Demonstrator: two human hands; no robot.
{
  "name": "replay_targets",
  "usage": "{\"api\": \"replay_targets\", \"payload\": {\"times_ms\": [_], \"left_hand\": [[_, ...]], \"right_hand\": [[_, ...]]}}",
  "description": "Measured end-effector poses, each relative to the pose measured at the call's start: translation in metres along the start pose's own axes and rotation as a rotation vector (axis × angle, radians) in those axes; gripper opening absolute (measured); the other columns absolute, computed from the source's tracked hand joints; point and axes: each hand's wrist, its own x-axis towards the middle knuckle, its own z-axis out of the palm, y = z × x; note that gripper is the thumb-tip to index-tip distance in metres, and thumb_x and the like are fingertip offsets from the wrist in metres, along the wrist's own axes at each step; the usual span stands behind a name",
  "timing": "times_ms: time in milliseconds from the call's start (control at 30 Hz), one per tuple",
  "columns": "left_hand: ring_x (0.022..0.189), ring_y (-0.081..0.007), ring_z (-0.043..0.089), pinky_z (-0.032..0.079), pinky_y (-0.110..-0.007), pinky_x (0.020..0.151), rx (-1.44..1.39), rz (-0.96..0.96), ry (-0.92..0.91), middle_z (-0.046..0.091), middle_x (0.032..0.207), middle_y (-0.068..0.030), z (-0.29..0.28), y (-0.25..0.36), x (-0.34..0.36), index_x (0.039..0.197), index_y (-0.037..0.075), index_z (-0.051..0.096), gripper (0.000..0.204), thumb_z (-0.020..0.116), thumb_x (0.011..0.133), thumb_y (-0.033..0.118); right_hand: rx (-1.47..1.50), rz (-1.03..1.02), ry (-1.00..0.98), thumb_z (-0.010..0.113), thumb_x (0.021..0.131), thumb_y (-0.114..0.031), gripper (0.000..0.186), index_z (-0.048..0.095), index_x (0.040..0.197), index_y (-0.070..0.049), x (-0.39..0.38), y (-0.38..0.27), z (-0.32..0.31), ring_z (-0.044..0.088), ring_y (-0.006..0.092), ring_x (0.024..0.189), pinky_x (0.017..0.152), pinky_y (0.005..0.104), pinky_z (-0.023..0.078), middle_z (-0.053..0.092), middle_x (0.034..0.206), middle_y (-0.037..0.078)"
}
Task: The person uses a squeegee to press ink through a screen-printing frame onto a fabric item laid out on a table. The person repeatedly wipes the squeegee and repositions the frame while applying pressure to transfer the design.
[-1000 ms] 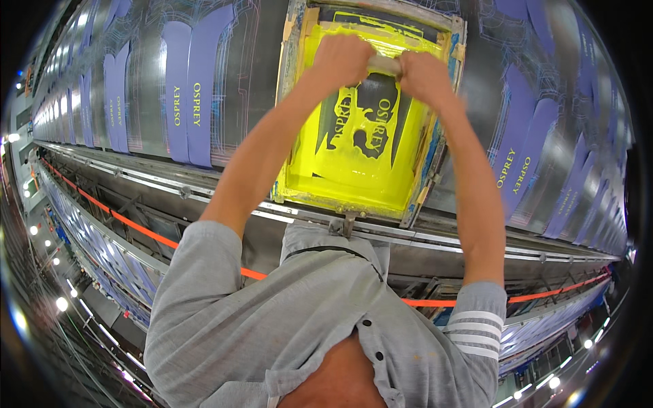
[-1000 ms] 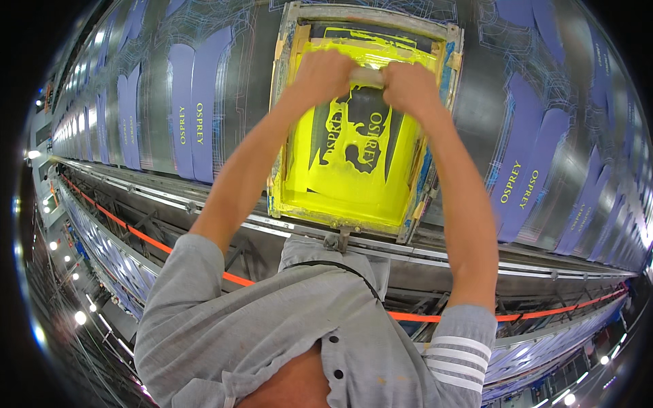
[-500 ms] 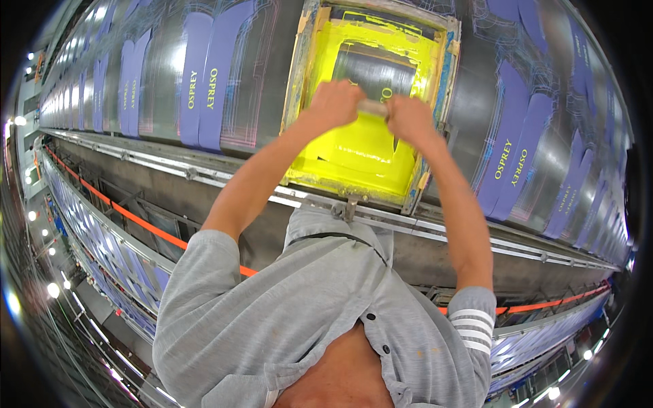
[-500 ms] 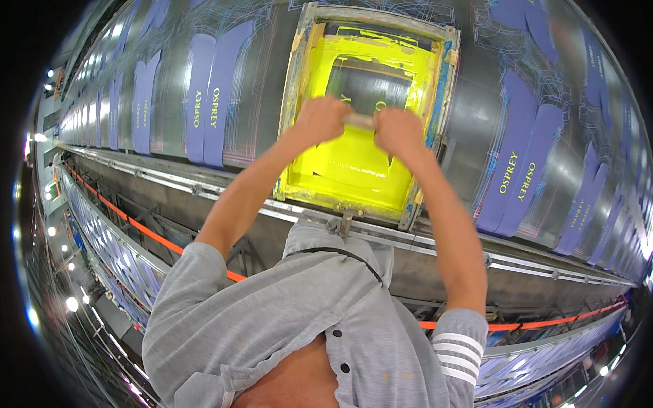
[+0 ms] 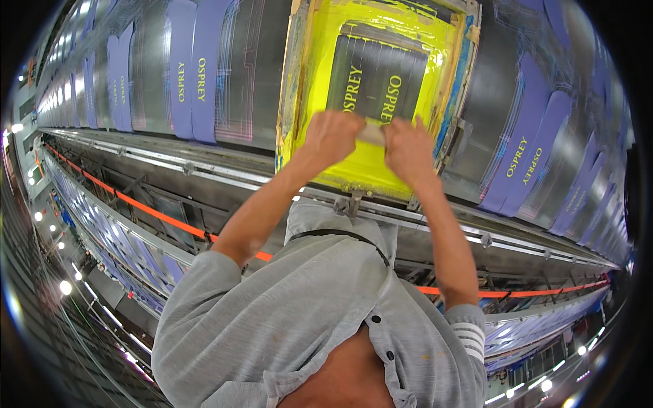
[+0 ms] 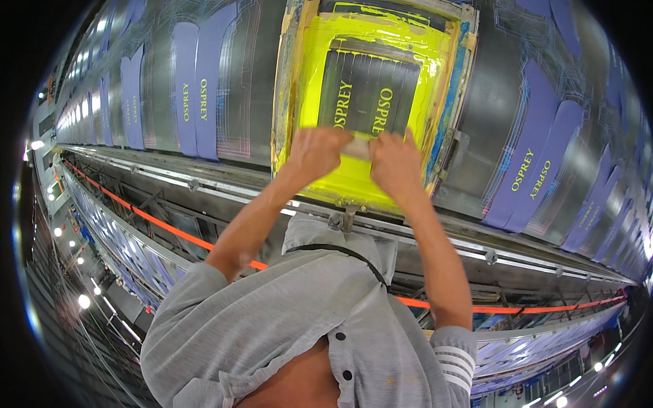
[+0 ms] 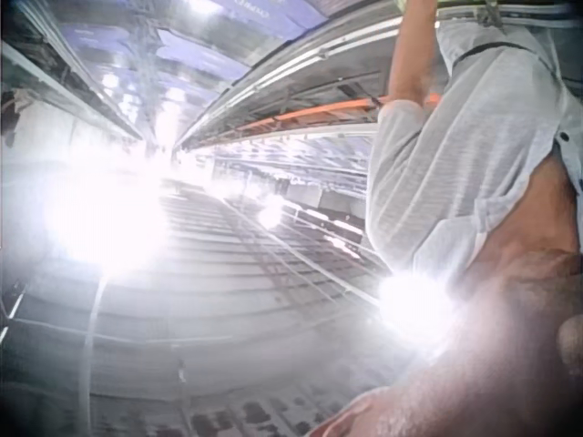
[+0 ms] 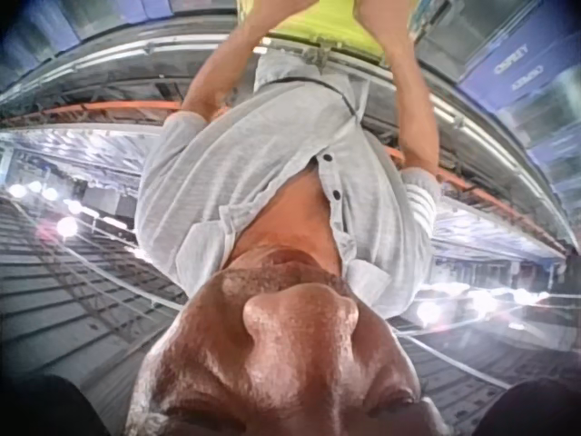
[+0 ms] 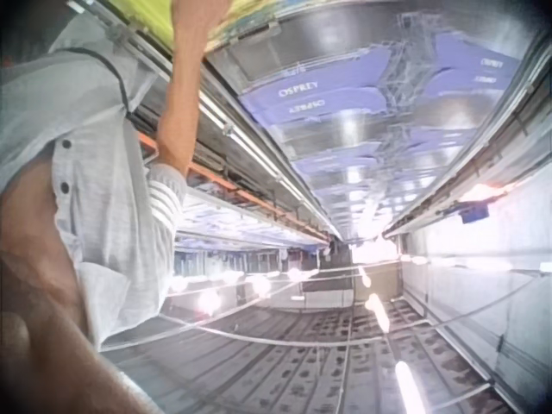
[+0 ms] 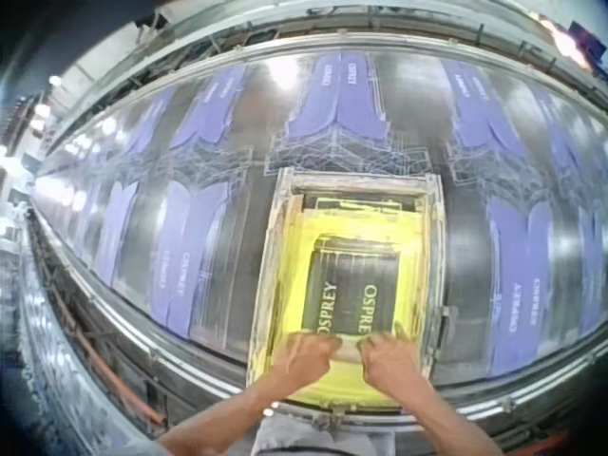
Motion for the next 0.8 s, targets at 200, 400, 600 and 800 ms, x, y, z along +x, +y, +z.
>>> {"api": "replay_targets", "payload": {"times_ms": [200,400,600,800], "left_hand": [[0.090,-0.0302,0.070,0.056,-0.043,0.073,-0.030,0.065,0.046,0.073,0.098,-0.0076,0.021,0.018,-0.065,0.099,0.008,0.073,0.033,0.067,0.067,0.002],[0.099,-0.0306,0.070,0.057,-0.043,0.082,0.033,0.133,0.123,0.074,0.101,-0.0096,0.034,0.016,-0.057,0.104,0.009,0.074,0.031,0.066,0.073,0.007],[0.090,-0.0281,0.071,0.057,-0.044,0.076,-0.005,0.010,-0.032,0.074,0.100,-0.0076,0.008,-0.004,-0.087,0.101,0.015,0.075,0.032,0.065,0.072,0.007],[0.095,-0.0272,0.071,0.057,-0.040,0.082,-0.006,0.015,0.131,0.075,0.104,-0.0067,-0.039,-0.158,-0.137,0.107,0.016,0.076,0.040,0.064,0.072,0.002]], "right_hand": [[0.434,-0.037,0.040,0.072,0.083,-0.026,0.044,0.065,0.118,-0.002,-0.052,-0.012,-0.003,0.061,0.0360,0.111,0.104,0.0561,0.042,0.066,0.115,0.018],[0.421,0.769,0.712,0.061,0.096,-0.033,0.037,0.067,0.115,-0.002,-0.031,0.138,0.042,0.062,0.0287,0.090,0.079,0.0414,0.048,0.066,0.095,0.016],[0.782,0.810,0.639,0.059,0.095,-0.024,0.032,0.072,0.100,0.004,-0.020,0.130,0.015,0.065,0.0217,0.079,0.074,0.0365,0.049,0.072,0.086,0.013],[0.735,0.659,0.804,0.061,0.094,-0.021,0.027,0.072,0.097,0.004,0.087,-0.039,0.053,0.065,0.0227,0.080,0.075,0.0382,0.050,0.072,0.087,0.014]]}}
